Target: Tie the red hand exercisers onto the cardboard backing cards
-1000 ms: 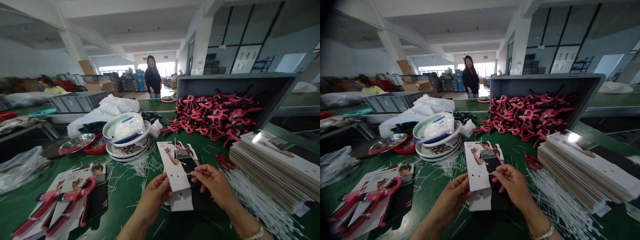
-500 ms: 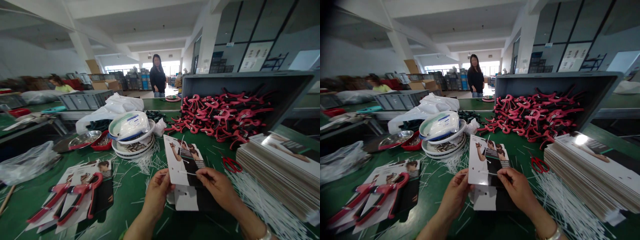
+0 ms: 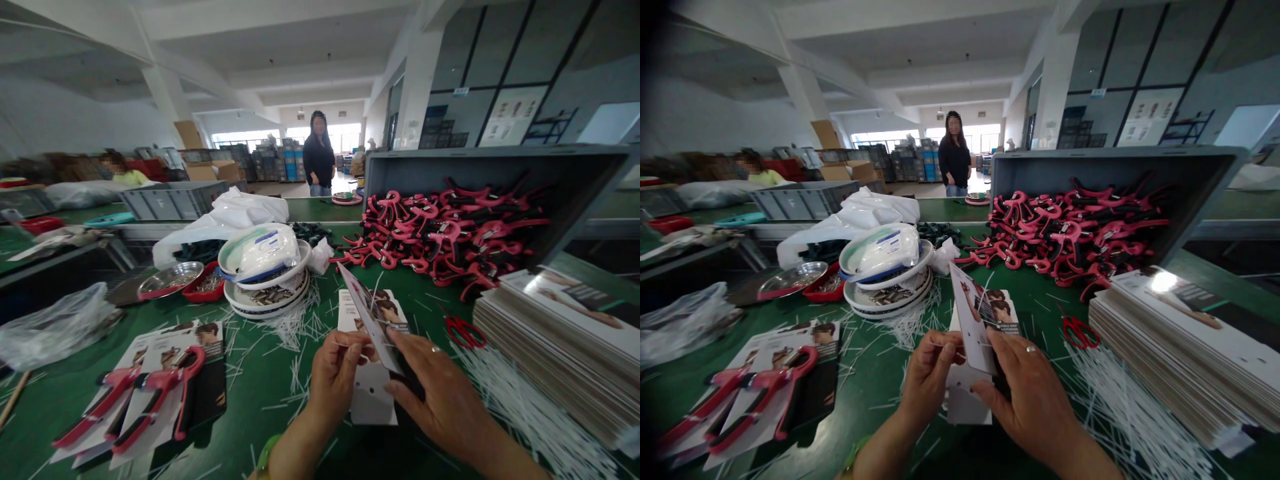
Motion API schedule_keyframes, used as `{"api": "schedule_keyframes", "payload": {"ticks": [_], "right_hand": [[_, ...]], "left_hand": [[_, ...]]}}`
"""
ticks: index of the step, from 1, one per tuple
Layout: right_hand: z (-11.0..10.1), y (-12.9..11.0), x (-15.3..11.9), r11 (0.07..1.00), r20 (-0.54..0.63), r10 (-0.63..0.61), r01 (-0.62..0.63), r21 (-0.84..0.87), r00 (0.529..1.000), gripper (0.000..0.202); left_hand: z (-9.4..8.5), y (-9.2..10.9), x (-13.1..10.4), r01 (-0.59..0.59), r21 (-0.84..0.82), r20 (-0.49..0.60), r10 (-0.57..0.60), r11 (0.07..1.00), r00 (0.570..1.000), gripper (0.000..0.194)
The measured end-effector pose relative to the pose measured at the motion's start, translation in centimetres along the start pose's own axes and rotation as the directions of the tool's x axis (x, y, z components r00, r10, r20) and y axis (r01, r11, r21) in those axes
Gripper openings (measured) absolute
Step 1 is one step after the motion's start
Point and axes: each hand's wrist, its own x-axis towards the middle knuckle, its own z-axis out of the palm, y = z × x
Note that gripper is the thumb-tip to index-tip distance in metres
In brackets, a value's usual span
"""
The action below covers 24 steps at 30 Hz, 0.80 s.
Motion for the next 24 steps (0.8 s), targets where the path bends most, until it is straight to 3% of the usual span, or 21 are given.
{"api": "schedule_keyframes", "payload": {"ticks": [2,4,8,12,17,24], "right_hand": [[-0.1,-0.2,0.0,0.999,-0.011,-0.036,0.036,-0.036,0.999,0.05],[0.0,-0.1,0.0,0.998,-0.024,-0.045,0.044,-0.038,0.999,0.039],[0.6,0.6,-0.3,0.999,-0.092,0.025,-0.022,0.033,0.995,0.03],[0.8,0.8,-0.5,0.977,-0.122,0.172,-0.153,0.146,0.978,0.03],[0.3,0.9,-0.2,0.93,-0.085,0.318,-0.294,0.22,0.944,0.033],[-0.1,1.1,0.3,0.898,-0.051,0.37,-0.343,0.276,0.928,0.035]], "left_hand": [[0.3,0.4,0.1,-0.005,-0.008,0.018,0.005,1.0,1.0,0.02],[0.6,1.0,0.5,0.023,-0.072,-0.011,-0.024,0.997,1.0,0.024],[1.3,1.7,1.3,0.175,-0.266,-0.078,-0.202,0.948,0.976,0.033],[1.9,1.5,1.4,0.339,-0.311,0.019,-0.351,0.888,0.936,0.039],[2.5,1.6,1.1,0.523,-0.236,0.194,-0.488,0.819,0.851,0.044],[3.1,2.1,1.9,0.553,-0.204,0.245,-0.505,0.808,0.828,0.049]]}}
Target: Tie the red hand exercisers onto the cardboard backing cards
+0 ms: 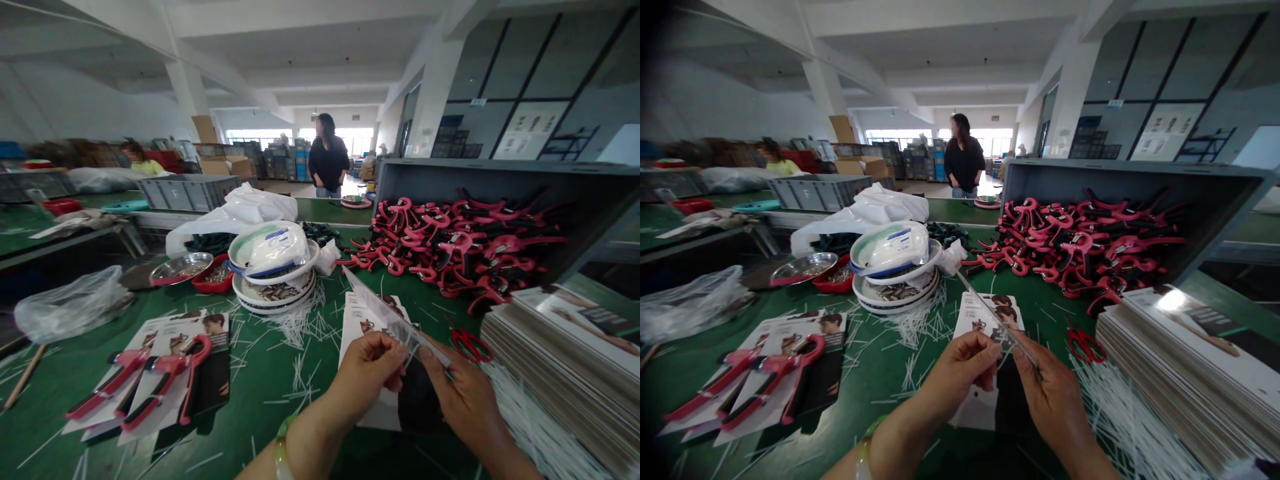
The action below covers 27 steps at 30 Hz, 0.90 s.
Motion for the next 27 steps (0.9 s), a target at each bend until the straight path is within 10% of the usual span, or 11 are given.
{"api": "schedule_keyframes", "payload": {"ticks": [11,20,27], "right_hand": [[0.6,0.2,-0.4,0.99,-0.018,-0.117,0.115,-0.085,0.993,0.031],[2.3,-1.3,-1.3,0.851,0.057,-0.401,0.395,-0.346,0.914,0.037],[3.8,-2.2,-1.6,0.807,0.115,-0.392,0.401,-0.432,0.913,0.049]], "left_hand": [[0.0,-0.1,0.1,-0.033,-0.05,-0.017,0.033,0.998,0.999,0.049],[-0.9,-0.9,-1.5,-0.208,-0.199,-0.274,0.149,0.958,0.95,0.045],[-4.8,-0.5,-4.3,-0.222,0.178,-0.313,0.269,0.959,0.911,0.039]]}}
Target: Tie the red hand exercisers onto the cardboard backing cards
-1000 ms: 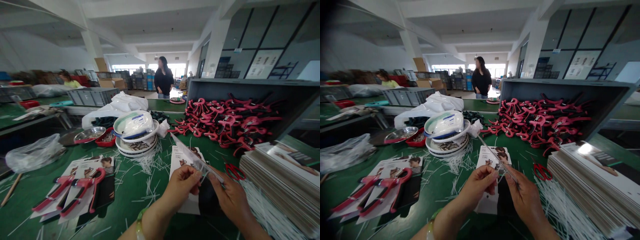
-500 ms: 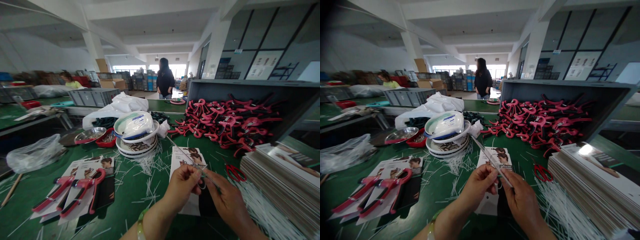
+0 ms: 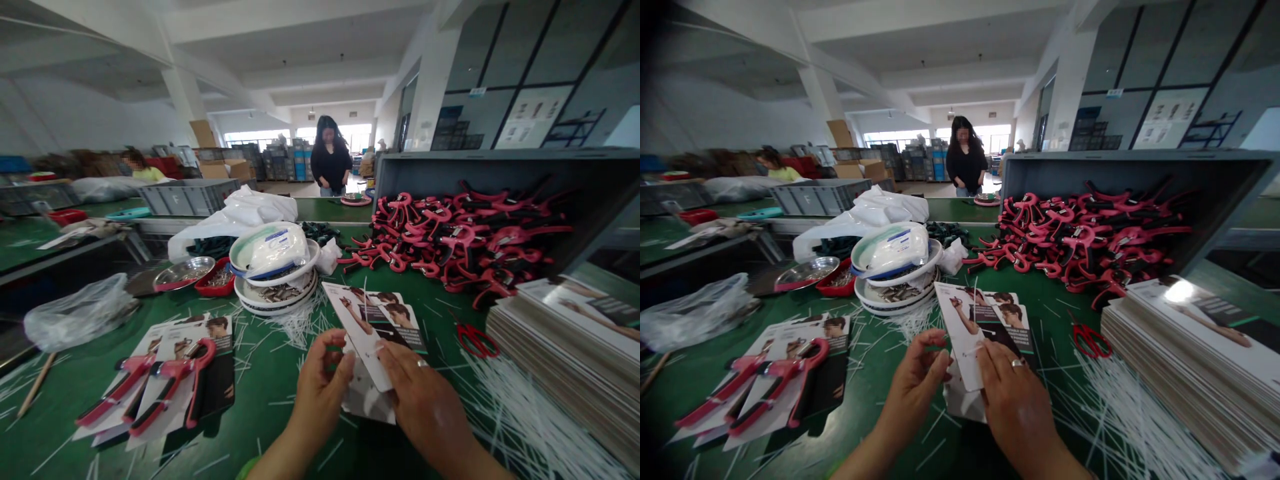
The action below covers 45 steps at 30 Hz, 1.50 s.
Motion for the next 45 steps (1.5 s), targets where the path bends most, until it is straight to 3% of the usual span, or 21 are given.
{"api": "schedule_keyframes", "payload": {"ticks": [3,6,16,20,22,28,30,32,34,36,38,39,41,43,45], "right_hand": [[0.1,-0.2,0.2,1.0,-0.001,0.017,-0.017,-0.012,1.0,0.047],[0.0,-0.3,0.5,1.0,-0.006,0.011,-0.011,-0.019,1.0,0.045],[0.3,-0.6,0.0,1.0,0.024,0.019,-0.02,0.019,1.0,0.042],[0.6,-0.9,0.0,0.999,0.046,0.031,-0.032,0.017,0.998,0.047],[0.8,-1.2,0.1,0.999,0.047,0.032,-0.033,0.022,0.998,0.047],[0.5,-2.2,0.0,0.99,0.014,0.004,-0.006,0.139,1.0,0.037],[-0.1,-1.2,-0.5,0.974,0.019,-0.012,0.007,0.225,1.0,0.033],[-0.4,1.5,-1.2,0.964,0.013,0.037,-0.039,0.265,0.999,0.03],[-0.2,5.8,-2.1,0.959,-0.031,0.224,-0.214,0.184,0.974,0.03],[0.7,10.9,-2.7,0.894,0.082,0.442,-0.446,0.039,0.893,0.033],[1.9,15.0,-2.7,0.827,0.269,0.554,-0.558,-0.067,0.788,0.034],[2.5,16.4,-2.4,0.82,0.349,0.547,-0.572,-0.04,0.761,0.034],[3.2,17.1,-1.0,0.818,0.416,0.502,-0.572,0.056,0.758,0.034],[3.1,15.5,0.9,0.819,0.451,0.37,-0.514,0.254,0.812,0.035],[2.4,12.7,3.0,0.827,0.474,0.094,-0.333,0.453,0.876,0.033]], "left_hand": [[-1.2,-0.3,-0.4,0.104,0.064,0.01,-0.105,0.993,0.994,0.035],[-1.0,-0.8,-0.5,0.187,0.039,0.062,-0.189,0.982,0.98,0.037],[1.3,-1.3,1.2,0.176,-0.11,0.022,-0.175,0.978,0.984,0.043],[1.2,-0.2,0.0,0.207,-0.14,0.013,-0.207,0.968,0.978,0.066],[0.8,0.2,-0.2,0.184,-0.094,0.01,-0.183,0.979,0.983,0.07],[-0.8,-1.3,2.2,0.053,0.2,0.04,-0.062,0.978,0.997,0.038],[-1.4,-2.2,3.4,0.07,0.228,0.085,-0.091,0.971,0.992,0.04],[-1.9,-2.8,4.4,0.118,0.245,0.152,-0.158,0.962,0.976,0.044],[-2.2,-3.3,5.1,0.138,0.295,0.174,-0.195,0.945,0.965,0.047],[-2.4,-3.6,5.4,0.086,0.395,0.152,-0.157,0.915,0.976,0.045],[-2.4,-3.8,5.3,0.015,0.515,0.125,-0.092,0.857,0.988,0.04],[-2.3,-3.8,5.1,-0.015,0.571,0.116,-0.062,0.821,0.991,0.037],[-2.1,-3.6,4.6,-0.059,0.66,0.104,-0.013,0.749,0.995,0.035],[-1.9,-3.3,4.2,-0.091,0.707,0.098,0.031,0.702,0.995,0.036],[-1.7,-3.1,4.1,-0.103,0.712,0.096,0.049,0.695,0.994,0.039]]}}
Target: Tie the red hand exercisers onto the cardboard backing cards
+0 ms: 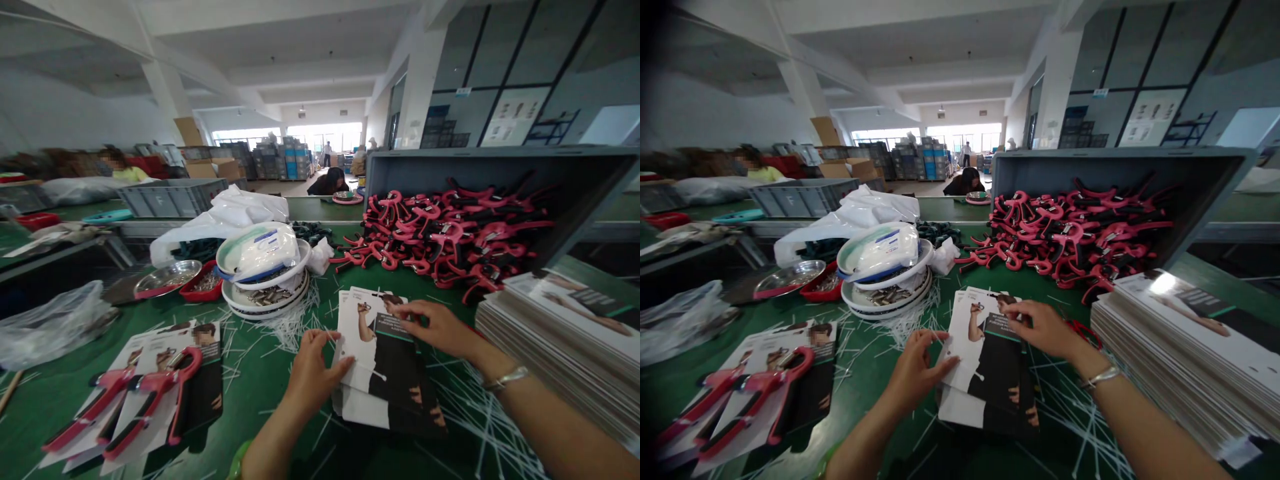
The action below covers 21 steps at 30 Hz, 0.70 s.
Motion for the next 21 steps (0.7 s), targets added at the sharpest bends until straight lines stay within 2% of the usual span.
{"api": "schedule_keyframes", "payload": {"ticks": [2,5,8,10,12,14,15,16,17,18,21], "right_hand": [[0.5,-3.1,0.8,0.981,0.158,-0.193,0.196,0.0,0.968,0.036],[1.7,-5.6,1.1,0.963,0.163,-0.198,0.223,-0.151,0.967,0.026],[2.8,-5.9,0.7,0.953,0.119,-0.204,0.225,-0.205,0.972,0.022],[2.8,-5.4,0.2,0.958,0.089,-0.252,0.261,-0.117,0.964,0.022],[2.0,-4.3,-0.1,0.959,0.117,-0.282,0.28,0.033,0.952,0.018],[0.6,-2.1,0.4,0.977,0.148,-0.188,0.168,0.134,0.971,0.027],[-0.2,-0.6,1.1,0.99,0.12,-0.059,0.043,0.135,0.991,0.033],[-1.2,1.3,2.0,0.984,-0.013,0.155,-0.153,0.087,0.988,0.031],[-2.2,3.3,3.1,0.916,-0.206,0.399,-0.4,0.04,0.893,0.027],[-3.1,5.5,4.3,0.854,-0.322,0.498,-0.519,0.022,0.805,0.03],[-5.5,11.3,7.9,0.715,-0.467,0.621,-0.699,0.008,0.63,0.032]], "left_hand": [[0.2,0.1,0.1,0.009,-0.033,0.006,-0.009,0.999,1.0,0.041],[1.0,-0.4,0.3,0.03,-0.101,0.003,-0.03,0.994,1.0,0.039],[1.8,-0.9,0.4,0.045,-0.149,-0.023,-0.049,0.988,0.999,0.038],[2.1,-1.2,0.3,0.043,-0.175,-0.043,-0.052,0.984,0.998,0.036],[2.4,-1.3,0.1,0.028,-0.198,-0.08,-0.045,0.98,0.996,0.033],[2.7,-1.5,-0.1,0.001,-0.234,-0.134,-0.034,0.972,0.99,0.031],[2.8,-1.6,-0.2,-0.01,-0.26,-0.16,-0.033,0.966,0.986,0.03],[3.0,-1.7,-0.3,-0.018,-0.285,-0.185,-0.037,0.958,0.982,0.03],[3.2,-1.9,-0.4,-0.025,-0.309,-0.207,-0.041,0.951,0.978,0.029],[3.4,-2.0,-0.5,-0.032,-0.329,-0.222,-0.045,0.944,0.974,0.029],[4.0,-2.7,-0.6,-0.063,-0.382,-0.265,-0.044,0.922,0.963,0.029]]}}
